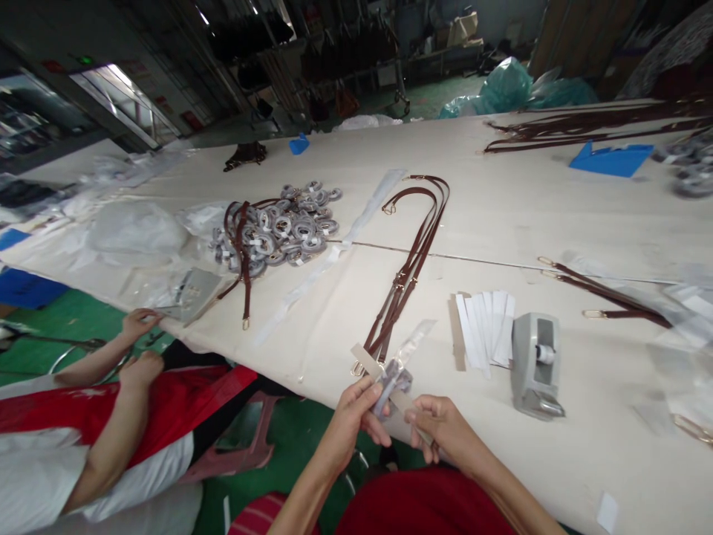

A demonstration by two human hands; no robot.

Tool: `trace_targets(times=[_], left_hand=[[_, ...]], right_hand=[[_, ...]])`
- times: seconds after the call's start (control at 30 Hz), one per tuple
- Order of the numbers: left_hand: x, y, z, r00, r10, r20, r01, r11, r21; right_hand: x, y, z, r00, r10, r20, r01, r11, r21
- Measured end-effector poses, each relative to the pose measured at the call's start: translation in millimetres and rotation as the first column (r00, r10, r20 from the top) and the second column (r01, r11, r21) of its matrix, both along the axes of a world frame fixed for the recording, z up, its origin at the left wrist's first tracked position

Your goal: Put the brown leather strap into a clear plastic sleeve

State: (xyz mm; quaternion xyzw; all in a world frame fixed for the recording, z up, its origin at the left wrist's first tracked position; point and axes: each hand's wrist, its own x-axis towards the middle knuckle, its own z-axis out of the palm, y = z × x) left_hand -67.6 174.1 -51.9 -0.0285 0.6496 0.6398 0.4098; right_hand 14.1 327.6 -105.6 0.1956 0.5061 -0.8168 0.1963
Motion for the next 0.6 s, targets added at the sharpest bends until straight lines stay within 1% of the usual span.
trace_targets(times=[0.1, 0.23, 0.3, 0.37, 0.43, 0.47, 0.53, 0.57, 0.6], left_hand=[[2.1, 2.7, -0.8, 0.998, -0.059, 0.01, 0.059, 0.998, -0.002], [2.2, 2.7, -1.4, 0.997, -0.076, -0.002, 0.076, 0.997, -0.031], [0.2, 0.8, -1.0, 0.997, -0.075, -0.008, 0.075, 0.996, -0.046], [-1.9, -0.8, -0.3, 0.997, -0.078, -0.01, 0.077, 0.996, -0.053], [-3.2, -1.1, 0.6, 0.996, -0.088, -0.012, 0.087, 0.995, -0.056], [-3.4, -0.8, 1.0, 0.995, -0.096, -0.015, 0.095, 0.994, -0.06], [-3.4, 0.3, 1.5, 0.992, -0.12, -0.027, 0.118, 0.99, -0.073], [-3.1, 1.0, 1.5, 0.99, -0.139, -0.035, 0.136, 0.987, -0.084], [-2.7, 1.7, 1.3, 0.986, -0.162, -0.046, 0.157, 0.983, -0.1]], right_hand=[[-3.3, -3.3, 2.1, 0.999, -0.037, -0.03, 0.038, 0.999, 0.023], [-3.7, -9.3, 4.7, 0.997, -0.053, -0.064, 0.056, 0.997, 0.047], [3.6, -10.5, 4.0, 0.994, -0.078, -0.076, 0.082, 0.995, 0.063], [13.6, -10.2, 2.9, 0.985, -0.119, -0.123, 0.131, 0.987, 0.097], [21.9, -8.0, 3.1, 0.972, -0.121, -0.201, 0.158, 0.97, 0.182], [24.2, -5.9, 4.2, 0.961, -0.094, -0.259, 0.161, 0.954, 0.252], [24.3, 0.8, 8.4, 0.911, 0.012, -0.412, 0.175, 0.893, 0.414], [22.4, 5.2, 11.4, 0.862, 0.087, -0.5, 0.198, 0.85, 0.489], [19.7, 10.0, 14.9, 0.797, 0.168, -0.581, 0.234, 0.8, 0.552]])
